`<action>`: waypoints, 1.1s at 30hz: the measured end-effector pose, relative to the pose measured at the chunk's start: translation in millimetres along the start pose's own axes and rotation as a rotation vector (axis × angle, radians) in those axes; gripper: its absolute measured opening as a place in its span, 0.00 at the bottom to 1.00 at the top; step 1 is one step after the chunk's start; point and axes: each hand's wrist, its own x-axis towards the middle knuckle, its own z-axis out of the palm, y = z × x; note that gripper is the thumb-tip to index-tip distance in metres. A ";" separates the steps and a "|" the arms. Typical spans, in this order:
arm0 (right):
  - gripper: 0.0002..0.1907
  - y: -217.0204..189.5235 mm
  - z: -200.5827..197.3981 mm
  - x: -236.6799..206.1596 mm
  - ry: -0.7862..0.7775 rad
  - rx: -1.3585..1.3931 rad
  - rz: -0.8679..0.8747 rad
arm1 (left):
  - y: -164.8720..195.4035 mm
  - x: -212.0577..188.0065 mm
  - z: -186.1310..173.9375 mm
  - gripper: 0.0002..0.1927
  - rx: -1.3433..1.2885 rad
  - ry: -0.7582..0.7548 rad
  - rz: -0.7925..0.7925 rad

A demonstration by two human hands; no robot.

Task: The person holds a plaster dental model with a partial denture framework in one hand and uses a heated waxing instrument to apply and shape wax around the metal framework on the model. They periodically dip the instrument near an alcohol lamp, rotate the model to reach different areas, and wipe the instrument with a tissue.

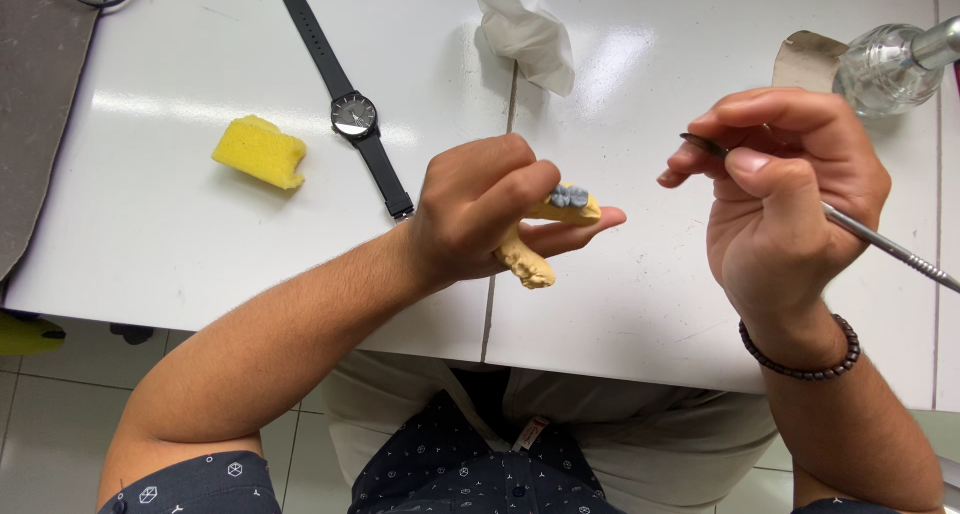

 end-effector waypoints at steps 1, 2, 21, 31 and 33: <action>0.13 -0.3 -1.4 1.2 -0.023 -0.003 -0.006 | 0.7 0.9 -0.1 0.25 -0.006 0.018 0.015; 0.14 -0.8 -2.1 1.6 -0.038 -0.003 -0.002 | 1.4 1.6 0.0 0.25 0.001 0.030 0.032; 0.08 -14.8 5.7 -2.0 -0.207 -0.292 -0.271 | -0.9 4.9 1.5 0.21 -0.034 -0.028 -0.014; 0.09 -17.4 17.5 2.6 -0.349 -0.454 -0.148 | 0.3 -2.1 1.5 0.18 -0.127 -0.091 -0.226; 0.08 -12.7 17.0 1.7 -0.332 -0.453 -0.143 | 0.3 -3.4 2.2 0.19 -0.143 -0.102 -0.253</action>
